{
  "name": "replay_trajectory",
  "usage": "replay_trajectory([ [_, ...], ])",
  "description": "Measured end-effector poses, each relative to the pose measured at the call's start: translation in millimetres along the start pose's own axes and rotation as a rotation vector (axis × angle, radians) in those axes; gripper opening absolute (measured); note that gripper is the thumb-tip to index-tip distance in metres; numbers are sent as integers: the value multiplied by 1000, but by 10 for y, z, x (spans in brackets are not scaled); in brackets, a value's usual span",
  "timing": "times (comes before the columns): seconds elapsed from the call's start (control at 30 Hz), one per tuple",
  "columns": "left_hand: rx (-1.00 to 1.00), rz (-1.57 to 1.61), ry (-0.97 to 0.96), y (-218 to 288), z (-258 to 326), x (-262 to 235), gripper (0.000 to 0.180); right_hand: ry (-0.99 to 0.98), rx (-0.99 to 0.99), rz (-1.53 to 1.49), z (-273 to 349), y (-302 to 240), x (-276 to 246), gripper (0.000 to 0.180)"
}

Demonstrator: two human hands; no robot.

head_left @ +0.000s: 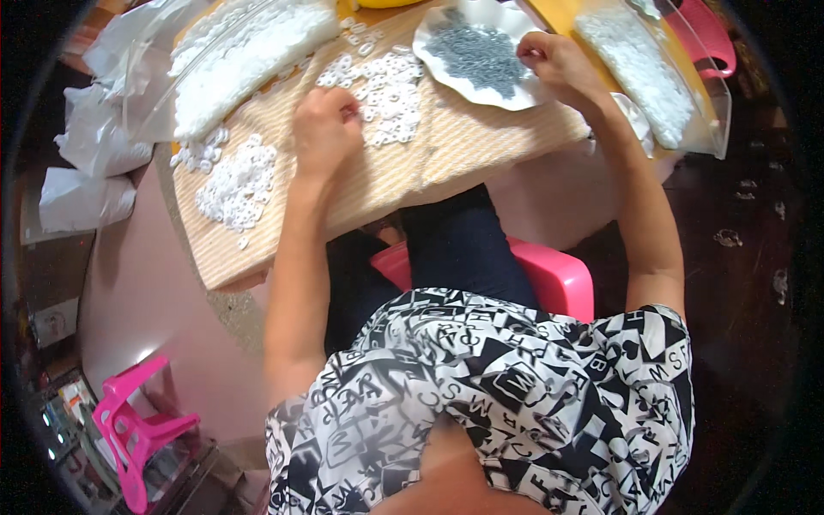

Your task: Assembling small plastic components by manually inserting metal pins into them.

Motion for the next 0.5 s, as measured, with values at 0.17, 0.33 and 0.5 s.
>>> replay_trajectory([
  [0.17,-211,384,-40,100,177,-196,7,-107,238,-458,61,-31,-69,12],
  [0.33,-361,741,38,226,415,-387,12,-96,240,-471,98,7,-105,15],
  [0.5,-413,884,122,119,692,-493,10,33,161,81,43,-70,-142,23],
])
Point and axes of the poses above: each hand's wrist, its own z-axis away from the middle knuckle, its own x-axis out of the palm, y = z × x, the point moved 3 cm from there along -z, towards the middle knuckle, and after that the axes turned 6 degrees about -y, right-handed, at the moved point
